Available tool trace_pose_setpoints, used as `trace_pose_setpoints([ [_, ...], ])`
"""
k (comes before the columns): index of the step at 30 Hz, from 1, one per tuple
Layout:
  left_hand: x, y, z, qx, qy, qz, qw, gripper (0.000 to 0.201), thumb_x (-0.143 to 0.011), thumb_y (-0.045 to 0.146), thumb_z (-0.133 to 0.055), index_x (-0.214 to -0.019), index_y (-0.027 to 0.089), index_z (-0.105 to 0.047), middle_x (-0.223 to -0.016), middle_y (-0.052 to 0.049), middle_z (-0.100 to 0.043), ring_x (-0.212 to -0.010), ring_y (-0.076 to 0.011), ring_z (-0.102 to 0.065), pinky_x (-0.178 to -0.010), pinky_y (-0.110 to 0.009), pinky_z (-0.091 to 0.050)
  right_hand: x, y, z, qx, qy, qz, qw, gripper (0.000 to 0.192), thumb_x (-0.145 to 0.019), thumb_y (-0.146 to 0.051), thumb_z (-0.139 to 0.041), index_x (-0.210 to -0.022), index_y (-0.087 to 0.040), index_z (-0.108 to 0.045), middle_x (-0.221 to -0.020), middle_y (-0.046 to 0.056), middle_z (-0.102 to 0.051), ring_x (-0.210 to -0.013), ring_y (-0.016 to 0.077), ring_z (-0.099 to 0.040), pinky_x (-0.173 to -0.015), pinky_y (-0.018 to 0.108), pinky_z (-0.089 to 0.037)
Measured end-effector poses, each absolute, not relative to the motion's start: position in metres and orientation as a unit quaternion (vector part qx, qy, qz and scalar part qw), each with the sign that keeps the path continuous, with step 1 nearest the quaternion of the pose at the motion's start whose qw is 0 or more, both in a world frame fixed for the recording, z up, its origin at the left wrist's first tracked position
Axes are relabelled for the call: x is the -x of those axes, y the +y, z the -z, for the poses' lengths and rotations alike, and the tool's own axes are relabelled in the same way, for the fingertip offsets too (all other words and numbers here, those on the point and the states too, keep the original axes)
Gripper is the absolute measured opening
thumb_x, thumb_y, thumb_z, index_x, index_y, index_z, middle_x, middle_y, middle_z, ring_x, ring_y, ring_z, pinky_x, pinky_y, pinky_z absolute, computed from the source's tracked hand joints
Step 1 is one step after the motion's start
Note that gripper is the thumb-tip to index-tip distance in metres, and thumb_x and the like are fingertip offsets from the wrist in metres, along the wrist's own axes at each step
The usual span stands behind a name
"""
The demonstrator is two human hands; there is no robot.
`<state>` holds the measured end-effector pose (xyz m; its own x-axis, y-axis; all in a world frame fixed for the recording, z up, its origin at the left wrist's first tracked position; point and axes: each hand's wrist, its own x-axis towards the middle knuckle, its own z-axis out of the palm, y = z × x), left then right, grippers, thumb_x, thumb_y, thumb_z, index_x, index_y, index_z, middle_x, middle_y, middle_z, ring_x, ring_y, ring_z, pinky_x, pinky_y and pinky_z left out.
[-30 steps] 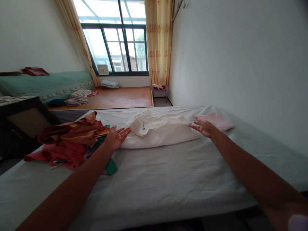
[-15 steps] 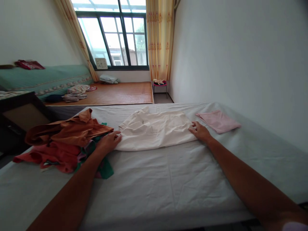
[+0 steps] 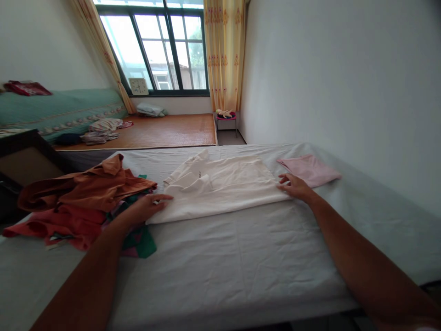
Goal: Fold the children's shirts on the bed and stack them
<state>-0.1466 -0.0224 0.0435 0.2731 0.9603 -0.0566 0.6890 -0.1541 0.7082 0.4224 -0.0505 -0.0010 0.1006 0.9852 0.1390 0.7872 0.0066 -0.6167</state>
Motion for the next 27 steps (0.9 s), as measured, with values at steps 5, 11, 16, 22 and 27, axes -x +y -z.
trace_pose_setpoints([
  [5, 0.135, -0.013, -0.037, -0.724, 0.583, -0.252, 0.269, 0.049, -0.066, 0.052, -0.067, -0.104, 0.021, -0.075, -0.082, -0.003, -0.072, -0.081, -0.0241, -0.064, -0.073, -0.026, -0.049, -0.395, -0.040, 0.015, 0.639, -0.713, -0.011, 0.289, 0.037, -0.085, -0.035, -0.053, -0.120, -0.023, -0.059, -0.126, 0.010, -0.061, -0.109, 0.0273, -0.056, -0.094, 0.044, -0.043],
  [11, 0.116, -0.008, -0.039, -0.741, 0.529, -0.273, 0.312, 0.051, -0.062, 0.045, -0.072, -0.107, 0.021, -0.073, -0.105, -0.005, -0.072, -0.107, -0.0275, -0.061, -0.089, -0.029, -0.047, -0.382, -0.037, 0.022, 0.651, -0.725, 0.002, 0.226, 0.017, -0.086, -0.033, -0.053, -0.095, -0.022, -0.064, -0.111, 0.008, -0.067, -0.104, 0.0263, -0.055, -0.091, 0.041, -0.044],
  [16, 0.125, -0.006, -0.031, -0.718, 0.525, -0.298, 0.346, 0.064, -0.061, 0.035, -0.069, -0.123, 0.019, -0.064, -0.125, -0.005, -0.064, -0.116, -0.0290, -0.057, -0.098, -0.034, -0.043, -0.387, -0.039, 0.018, 0.645, -0.728, 0.003, 0.233, 0.011, -0.084, -0.029, -0.054, -0.088, -0.022, -0.062, -0.099, 0.007, -0.067, -0.097, 0.0241, -0.056, -0.086, 0.037, -0.044],
  [22, 0.127, -0.003, -0.018, -0.768, 0.568, -0.231, 0.186, 0.055, -0.063, 0.021, -0.061, -0.118, 0.025, -0.068, -0.126, -0.004, -0.064, -0.117, -0.0271, -0.057, -0.104, -0.031, -0.038, -0.386, -0.044, 0.010, 0.655, -0.710, 0.004, 0.257, 0.014, -0.078, -0.024, -0.057, -0.090, -0.022, -0.063, -0.086, 0.005, -0.066, -0.082, 0.0210, -0.058, -0.075, 0.032, -0.045],
  [27, 0.136, -0.005, -0.025, -0.729, 0.626, -0.258, 0.103, 0.042, -0.075, 0.027, -0.052, -0.113, 0.021, -0.069, -0.111, -0.006, -0.071, -0.098, -0.0241, -0.066, -0.092, -0.029, -0.047, -0.388, -0.046, 0.011, 0.654, -0.713, 0.003, 0.252, 0.014, -0.080, -0.025, -0.053, -0.088, -0.020, -0.064, -0.088, 0.006, -0.066, -0.083, 0.0200, -0.060, -0.075, 0.031, -0.045],
])
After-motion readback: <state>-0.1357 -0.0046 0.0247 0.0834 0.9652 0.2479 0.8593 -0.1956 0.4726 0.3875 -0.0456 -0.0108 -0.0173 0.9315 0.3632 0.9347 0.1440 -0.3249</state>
